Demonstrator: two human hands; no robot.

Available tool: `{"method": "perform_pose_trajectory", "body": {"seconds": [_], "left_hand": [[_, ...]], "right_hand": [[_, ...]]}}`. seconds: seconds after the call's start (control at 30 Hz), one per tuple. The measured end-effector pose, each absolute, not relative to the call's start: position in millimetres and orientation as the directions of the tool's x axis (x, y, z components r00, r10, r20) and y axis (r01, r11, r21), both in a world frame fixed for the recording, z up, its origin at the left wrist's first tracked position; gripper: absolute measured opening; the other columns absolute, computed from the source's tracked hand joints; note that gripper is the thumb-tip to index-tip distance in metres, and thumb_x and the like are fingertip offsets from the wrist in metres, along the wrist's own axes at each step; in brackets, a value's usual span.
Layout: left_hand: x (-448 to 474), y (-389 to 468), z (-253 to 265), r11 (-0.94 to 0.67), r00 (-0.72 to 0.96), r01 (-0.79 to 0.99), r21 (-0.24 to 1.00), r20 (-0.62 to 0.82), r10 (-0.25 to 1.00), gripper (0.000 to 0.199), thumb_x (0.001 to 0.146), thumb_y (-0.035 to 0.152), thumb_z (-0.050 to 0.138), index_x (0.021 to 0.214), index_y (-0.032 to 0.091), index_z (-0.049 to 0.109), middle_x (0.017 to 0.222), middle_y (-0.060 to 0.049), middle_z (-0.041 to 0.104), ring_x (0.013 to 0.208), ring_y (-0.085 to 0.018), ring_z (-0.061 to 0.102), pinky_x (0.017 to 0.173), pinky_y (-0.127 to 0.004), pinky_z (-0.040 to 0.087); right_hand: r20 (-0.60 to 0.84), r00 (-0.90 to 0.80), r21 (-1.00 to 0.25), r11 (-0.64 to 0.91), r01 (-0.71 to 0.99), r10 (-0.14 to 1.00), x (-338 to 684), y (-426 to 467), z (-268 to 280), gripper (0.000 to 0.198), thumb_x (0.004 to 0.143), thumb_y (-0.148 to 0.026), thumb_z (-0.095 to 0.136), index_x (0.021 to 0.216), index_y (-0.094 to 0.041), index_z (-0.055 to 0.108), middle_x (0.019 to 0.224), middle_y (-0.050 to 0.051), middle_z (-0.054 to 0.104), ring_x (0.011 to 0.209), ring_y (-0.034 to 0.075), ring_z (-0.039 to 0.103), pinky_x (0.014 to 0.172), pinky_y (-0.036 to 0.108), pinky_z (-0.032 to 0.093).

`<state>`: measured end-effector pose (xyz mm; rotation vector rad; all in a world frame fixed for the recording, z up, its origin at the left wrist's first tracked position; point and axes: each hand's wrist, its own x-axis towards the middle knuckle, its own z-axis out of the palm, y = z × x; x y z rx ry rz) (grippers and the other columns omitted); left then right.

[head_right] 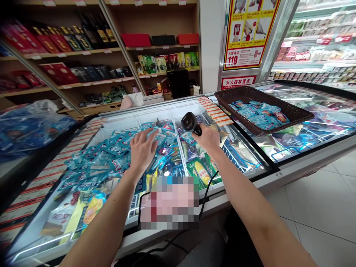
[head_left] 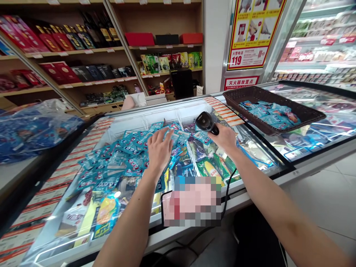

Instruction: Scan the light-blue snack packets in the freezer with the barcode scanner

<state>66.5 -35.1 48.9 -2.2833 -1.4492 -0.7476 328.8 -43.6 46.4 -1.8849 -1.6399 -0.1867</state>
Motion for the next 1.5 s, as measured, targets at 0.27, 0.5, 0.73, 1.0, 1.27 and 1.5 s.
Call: {"method": "perform_pose_trajectory", "body": {"seconds": [0.27,0.5,0.73,1.0,1.27,1.5], "left_hand": [[74.1,-24.9,30.9,-0.693,0.658,0.716,-0.086,0.416,0.628,0.031,0.093,0.038,0.041,0.111,0.029,0.065,0.118,-0.003,0.066,0.124,-0.023,0.050,0.114,-0.051,0.015],[84.1,-23.5,36.6,-0.596,0.556,0.801,-0.066,0.454,0.696,0.034,0.091,0.040,0.043,0.114,0.025,0.064,0.105,-0.009,0.067,0.107,-0.026,0.056,0.105,-0.049,0.028],[127.8,-16.9,42.2,-0.749,0.745,0.653,-0.114,0.274,0.608,0.052,0.094,0.046,0.034,0.143,0.027,0.037,0.119,-0.011,0.058,0.105,-0.023,0.053,0.088,-0.036,0.038],[142.7,-13.0,48.9,-0.715,0.725,0.689,-0.117,0.134,0.676,0.056,0.095,0.055,0.017,0.133,0.030,0.051,0.088,-0.006,0.064,0.084,-0.019,0.060,0.075,-0.031,0.037],[111.3,-23.2,44.5,-0.568,0.512,0.811,0.140,0.302,0.804,0.057,0.090,0.062,0.029,0.091,0.022,0.070,0.105,-0.008,0.062,0.094,-0.021,0.059,0.078,-0.031,0.044],[113.2,-20.3,24.0,-0.413,0.343,0.905,0.104,0.394,0.852,0.073,0.075,0.076,0.045,0.113,0.016,0.062,0.111,-0.014,0.059,0.109,-0.031,0.051,0.095,-0.042,0.041]], "right_hand": [[0.492,0.230,-0.358,-0.046,0.933,0.839,332.6,-43.6,47.0,0.036,0.079,-0.051,0.057,0.101,-0.025,0.068,0.078,0.007,0.071,0.077,0.027,0.066,0.064,0.032,0.042],[0.486,0.238,-0.376,-0.044,0.926,0.841,336.0,-42.3,48.6,0.038,0.080,-0.052,0.055,0.102,-0.023,0.067,0.079,0.008,0.071,0.077,0.026,0.066,0.065,0.033,0.043],[0.484,0.232,-0.393,-0.027,0.919,0.844,336.8,-43.8,51.5,0.034,0.082,-0.050,0.053,0.102,-0.024,0.066,0.081,0.007,0.071,0.080,0.027,0.066,0.066,0.033,0.044],[0.445,0.240,-0.377,-0.062,0.924,0.863,334.1,-46.3,55.4,0.033,0.083,-0.050,0.053,0.102,-0.025,0.065,0.085,0.006,0.072,0.083,0.026,0.067,0.069,0.032,0.045],[0.448,0.208,-0.354,-0.041,0.934,0.869,331.0,-48.2,54.8,0.035,0.084,-0.050,0.052,0.104,-0.025,0.065,0.088,0.007,0.072,0.086,0.026,0.066,0.072,0.033,0.045],[0.444,0.187,-0.327,-0.036,0.944,0.876,328.0,-46.6,51.5,0.034,0.084,-0.048,0.053,0.106,-0.025,0.065,0.088,0.007,0.072,0.085,0.026,0.066,0.069,0.032,0.044]]}}
